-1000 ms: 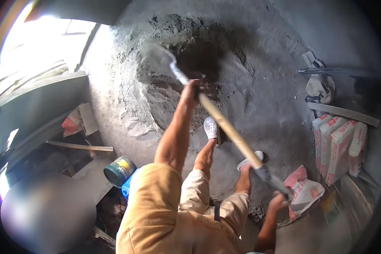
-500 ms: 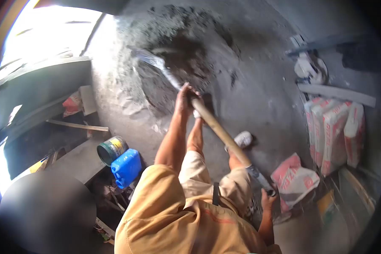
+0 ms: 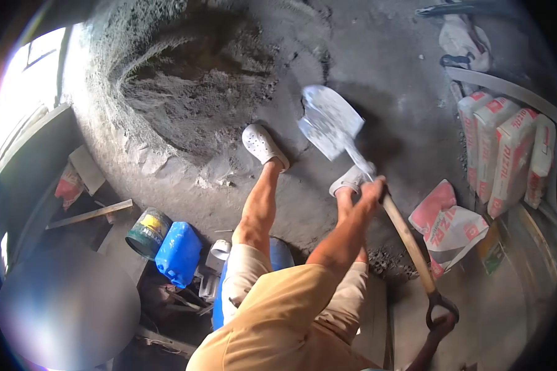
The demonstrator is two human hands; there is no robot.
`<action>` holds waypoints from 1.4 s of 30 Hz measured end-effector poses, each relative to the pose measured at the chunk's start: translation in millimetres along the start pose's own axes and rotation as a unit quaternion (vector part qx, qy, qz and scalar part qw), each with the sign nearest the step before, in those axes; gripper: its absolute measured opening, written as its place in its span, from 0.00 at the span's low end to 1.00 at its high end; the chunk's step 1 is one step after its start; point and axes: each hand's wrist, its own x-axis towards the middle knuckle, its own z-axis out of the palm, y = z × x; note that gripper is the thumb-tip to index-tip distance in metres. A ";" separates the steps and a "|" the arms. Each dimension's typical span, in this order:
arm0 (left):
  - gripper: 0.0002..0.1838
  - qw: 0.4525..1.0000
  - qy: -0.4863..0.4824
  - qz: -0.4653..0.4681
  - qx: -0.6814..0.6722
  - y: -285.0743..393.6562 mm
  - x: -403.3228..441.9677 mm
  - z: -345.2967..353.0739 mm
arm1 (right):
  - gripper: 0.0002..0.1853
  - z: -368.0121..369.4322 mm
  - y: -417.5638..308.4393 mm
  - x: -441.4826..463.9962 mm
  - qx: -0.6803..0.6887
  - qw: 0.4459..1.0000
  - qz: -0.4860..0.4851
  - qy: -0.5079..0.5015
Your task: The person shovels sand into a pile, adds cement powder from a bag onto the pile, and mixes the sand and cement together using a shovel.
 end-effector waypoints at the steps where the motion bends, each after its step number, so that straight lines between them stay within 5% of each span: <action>1: 0.15 0.993 0.032 -0.004 0.111 -2.4 65.7 -28.9 | 0.18 33.0 12.4 1.7 0.001 0.995 -0.033 -0.095; 2: 0.17 0.971 0.097 0.117 0.187 31.8 93.3 -68.6 | 0.18 78.2 43.1 17.5 0.079 0.993 0.042 -0.077; 3: 0.15 0.985 0.004 0.095 0.146 90.2 109.0 -121.4 | 0.19 174.6 -7.6 -39.8 -0.038 0.988 -0.115 -0.092; 4: 0.11 0.996 0.012 0.084 0.023 151.3 119.3 -162.0 | 0.18 243.1 -33.4 -79.1 0.062 0.993 0.042 -0.095; 5: 0.09 0.994 0.039 0.009 -0.099 197.4 133.4 -183.4 | 0.18 281.8 -46.7 -102.0 0.107 0.985 0.057 -0.124; 6: 0.09 0.995 0.044 0.034 -0.084 204.9 151.1 -197.9 | 0.17 304.2 -50.8 -116.4 0.159 0.973 0.073 -0.147; 10: 0.10 0.996 0.072 0.042 -0.045 195.5 131.6 -205.0 | 0.18 298.8 -39.6 -132.0 0.207 0.950 0.047 -0.231; 17: 0.10 0.994 0.108 0.023 -0.009 174.1 37.1 -213.1 | 0.19 206.2 -42.2 -182.0 0.165 0.963 0.162 -0.141; 22: 0.09 0.992 0.078 0.047 -0.090 225.2 -59.8 -232.0 | 0.19 185.2 -87.0 -238.3 0.157 0.969 0.089 -0.167; 26: 0.10 0.986 0.095 0.112 -0.074 298.9 -85.6 -278.7 | 0.21 211.1 -123.4 -298.5 0.173 0.960 0.006 -0.218; 28: 0.08 0.976 0.021 0.173 -0.131 331.9 -60.6 -313.5 | 0.19 221.0 -166.9 -346.3 0.118 0.966 -0.078 -0.216; 30: 0.08 0.964 -0.010 0.184 -0.193 378.7 -97.5 -329.9 | 0.11 232.6 -167.8 -369.4 0.139 0.935 -0.208 -0.252; 32: 0.10 0.945 -0.024 0.237 -0.225 411.9 -125.7 -352.7 | 0.08 259.0 -180.2 -404.6 0.170 0.809 -0.562 -0.026; 33: 0.10 0.948 -0.020 0.244 -0.202 419.4 -140.4 -368.4 | 0.08 263.4 -191.0 -419.9 0.177 0.808 -0.560 -0.033; 36: 0.09 0.949 0.014 0.258 -0.180 433.9 -195.0 -383.5 | 0.08 261.3 -250.9 -449.3 0.160 0.539 -0.729 -0.390; 39: 0.12 0.940 -0.012 0.254 -0.228 401.6 -234.0 -372.5 | 0.06 248.5 -290.8 -464.5 0.074 0.470 -0.798 -0.371; 42: 0.15 0.923 -0.053 0.270 -0.268 353.8 -244.5 -345.9 | 0.09 239.5 -272.1 -428.6 0.093 0.495 -0.791 -0.347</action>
